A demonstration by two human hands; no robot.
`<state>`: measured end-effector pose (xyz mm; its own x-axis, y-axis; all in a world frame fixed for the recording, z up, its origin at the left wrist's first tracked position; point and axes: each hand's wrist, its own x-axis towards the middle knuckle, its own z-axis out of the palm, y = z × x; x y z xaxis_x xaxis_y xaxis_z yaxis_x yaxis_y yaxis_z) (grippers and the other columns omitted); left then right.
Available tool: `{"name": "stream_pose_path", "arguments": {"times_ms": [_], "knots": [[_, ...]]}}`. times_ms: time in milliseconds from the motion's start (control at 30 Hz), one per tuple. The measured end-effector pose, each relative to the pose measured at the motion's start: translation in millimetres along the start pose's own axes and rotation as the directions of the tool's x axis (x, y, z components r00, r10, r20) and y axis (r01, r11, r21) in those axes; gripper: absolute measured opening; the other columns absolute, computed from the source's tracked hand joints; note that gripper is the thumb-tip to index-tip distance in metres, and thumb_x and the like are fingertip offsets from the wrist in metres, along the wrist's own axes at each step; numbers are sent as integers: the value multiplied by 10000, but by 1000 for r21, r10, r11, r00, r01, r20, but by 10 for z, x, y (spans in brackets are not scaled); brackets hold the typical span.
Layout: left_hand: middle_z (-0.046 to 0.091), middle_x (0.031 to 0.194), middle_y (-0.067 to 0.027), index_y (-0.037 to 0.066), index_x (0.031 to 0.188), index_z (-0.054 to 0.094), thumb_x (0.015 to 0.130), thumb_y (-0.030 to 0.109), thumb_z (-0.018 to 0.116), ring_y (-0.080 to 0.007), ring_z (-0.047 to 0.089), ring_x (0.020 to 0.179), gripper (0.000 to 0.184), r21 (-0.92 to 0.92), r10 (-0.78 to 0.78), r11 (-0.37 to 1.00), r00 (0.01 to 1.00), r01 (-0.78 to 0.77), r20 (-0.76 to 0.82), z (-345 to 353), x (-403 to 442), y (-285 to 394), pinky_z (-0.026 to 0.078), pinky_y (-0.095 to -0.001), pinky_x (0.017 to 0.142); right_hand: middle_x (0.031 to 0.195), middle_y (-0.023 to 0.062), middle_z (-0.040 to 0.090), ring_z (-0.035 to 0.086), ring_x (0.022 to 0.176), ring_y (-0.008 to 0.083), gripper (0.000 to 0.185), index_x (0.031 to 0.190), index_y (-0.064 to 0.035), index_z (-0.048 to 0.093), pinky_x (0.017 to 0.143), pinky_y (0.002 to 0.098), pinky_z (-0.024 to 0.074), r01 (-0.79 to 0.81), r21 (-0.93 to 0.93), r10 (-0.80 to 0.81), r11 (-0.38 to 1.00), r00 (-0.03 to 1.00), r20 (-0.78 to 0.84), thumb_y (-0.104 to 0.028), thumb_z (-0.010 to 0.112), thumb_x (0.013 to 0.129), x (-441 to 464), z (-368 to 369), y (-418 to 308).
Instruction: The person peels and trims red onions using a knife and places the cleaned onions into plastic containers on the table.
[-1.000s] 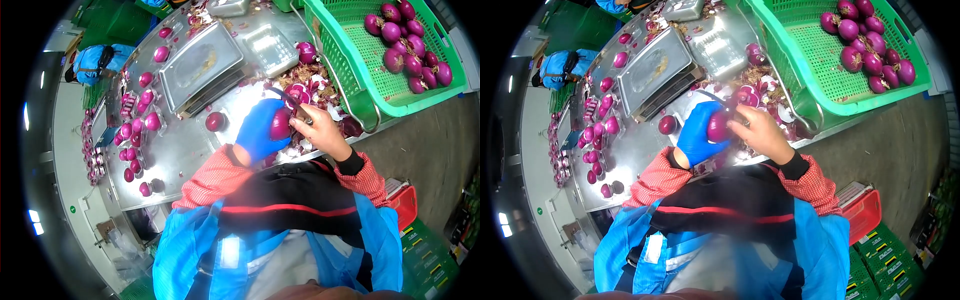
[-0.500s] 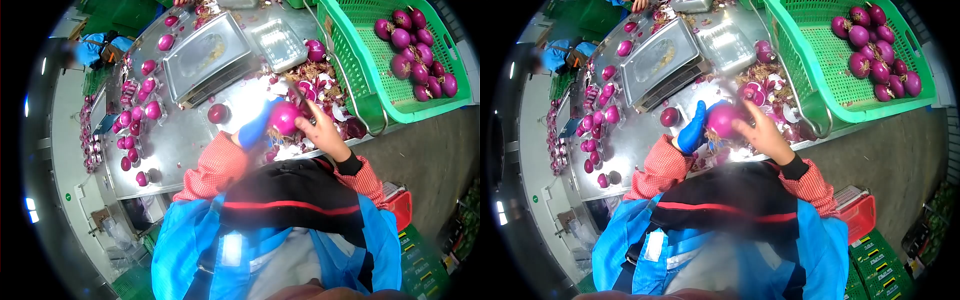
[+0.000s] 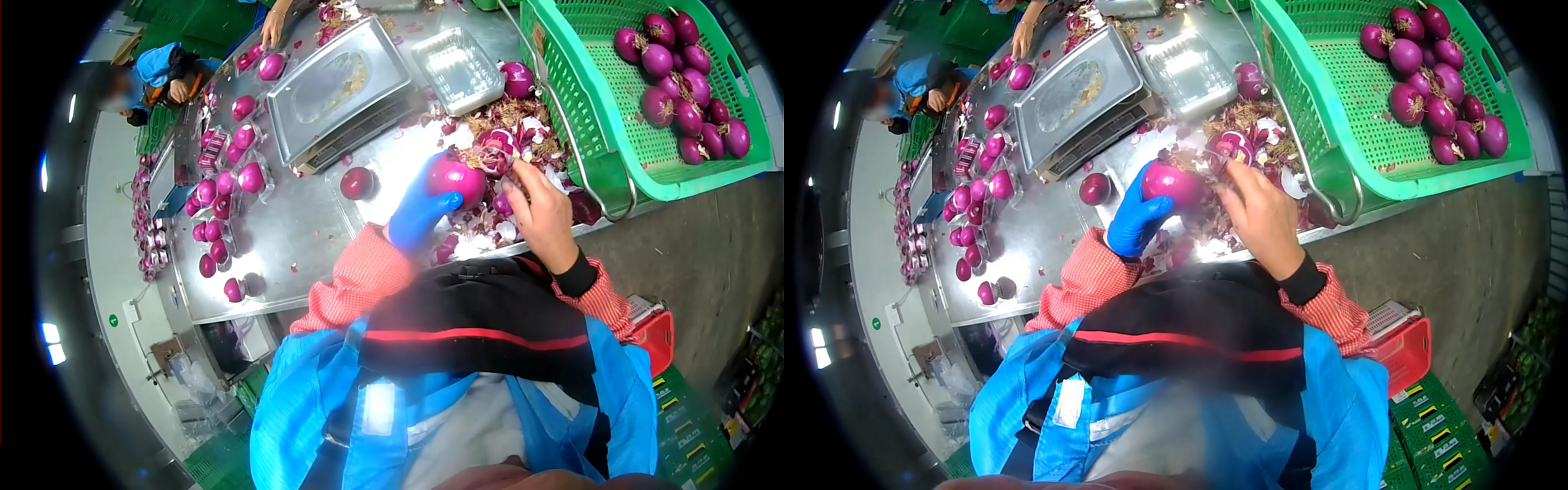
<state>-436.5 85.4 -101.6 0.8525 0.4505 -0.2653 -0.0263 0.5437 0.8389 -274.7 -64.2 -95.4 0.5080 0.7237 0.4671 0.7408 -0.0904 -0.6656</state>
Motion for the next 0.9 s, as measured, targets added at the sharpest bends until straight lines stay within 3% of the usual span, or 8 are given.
{"name": "stream_pose_path", "arguments": {"times_ms": [100, 267, 467, 567, 667, 733, 867, 900], "knots": [[532, 1297, -109, 18, 1429, 357, 785, 109, 750, -221, 544, 1187, 760, 59, 34, 998, 999, -35, 22, 74, -36, 109, 455, -354, 1007, 780, 61, 553, 617, 677, 230, 330, 1091, -72, 631, 585, 343, 494, 119, -211, -74, 970, 975, 210, -129, 716, 777, 44, -196, -173], [544, 1267, -102, 21, 1385, 411, 767, 101, 760, -213, 554, 1169, 714, 165, 13, 986, 998, -24, 66, 75, -102, 132, 467, -361, 1000, 779, 55, 529, 608, 653, 210, 294, 1038, -77, 635, 569, 338, 486, 180, -251, -138, 951, 975, 174, -99, 707, 753, 57, -103, -113], [550, 1250, -114, 24, 1380, 415, 734, 132, 793, -243, 595, 1118, 757, -6, -102, 995, 990, 103, 101, 122, -248, 244, 505, -381, 970, 765, 66, 542, 607, 638, 215, 315, 1071, -69, 615, 563, 343, 493, 247, -156, -219, 956, 959, 179, -68, 667, 760, 10, 3, 63], [543, 1269, -134, 28, 1381, 407, 721, 143, 802, -270, 594, 1140, 777, -55, 31, 998, 951, -15, 308, 67, -304, 264, 498, -391, 995, 916, 98, 637, 643, 711, 290, 338, 1165, -63, 606, 581, 374, 511, -7, -230, 35, 973, 992, 117, -80, 629, 828, -206, 61, 499], [525, 1311, -149, 37, 1389, 389, 712, 138, 809, -287, 579, 1178, 803, 4, -10, 1000, 998, 10, 69, -5, -252, 230, 485, -409, 1015, 958, 107, 662, 644, 734, 322, 302, 1130, -94, 632, 615, 392, 510, -91, -85, 90, 992, 996, -9, -239, 685, 871, -33, 37, 66], [511, 1317, -126, 67, 1403, 374, 715, 128, 813, -271, 540, 1217, 818, -18, 53, 998, 994, -52, 98, -34, -194, 175, 467, -413, 1031, 930, 118, 672, 647, 753, 341, 314, 1085, -79, 641, 639, 415, 503, -141, -36, 145, 989, 984, 106, -313, 678, 879, 12, 53, 34], [516, 1327, -109, 69, 1399, 401, 711, 192, 847, -244, 526, 1224, 830, 312, 89, 947, 996, -75, -31, -166, -273, 84, 422, -388, 1056, 936, 166, 677, 655, 829, 370, 284, 1088, -57, 624, 682, 429, 496, -534, 141, 457, 834, 811, 365, -286, 621, 919, -31, 62, 165], [521, 1317, -106, 71, 1394, 407, 710, 181, 850, -235, 531, 1212, 823, 373, 99, 926, 991, -57, -94, -233, -346, 43, 423, -382, 1052, 961, 197, 673, 649, 862, 387, 281, 1126, -66, 608, 707, 439, 498, -413, -31, 402, 910, 864, 304, -253, 615, 916, -52, 106, 130]]}}
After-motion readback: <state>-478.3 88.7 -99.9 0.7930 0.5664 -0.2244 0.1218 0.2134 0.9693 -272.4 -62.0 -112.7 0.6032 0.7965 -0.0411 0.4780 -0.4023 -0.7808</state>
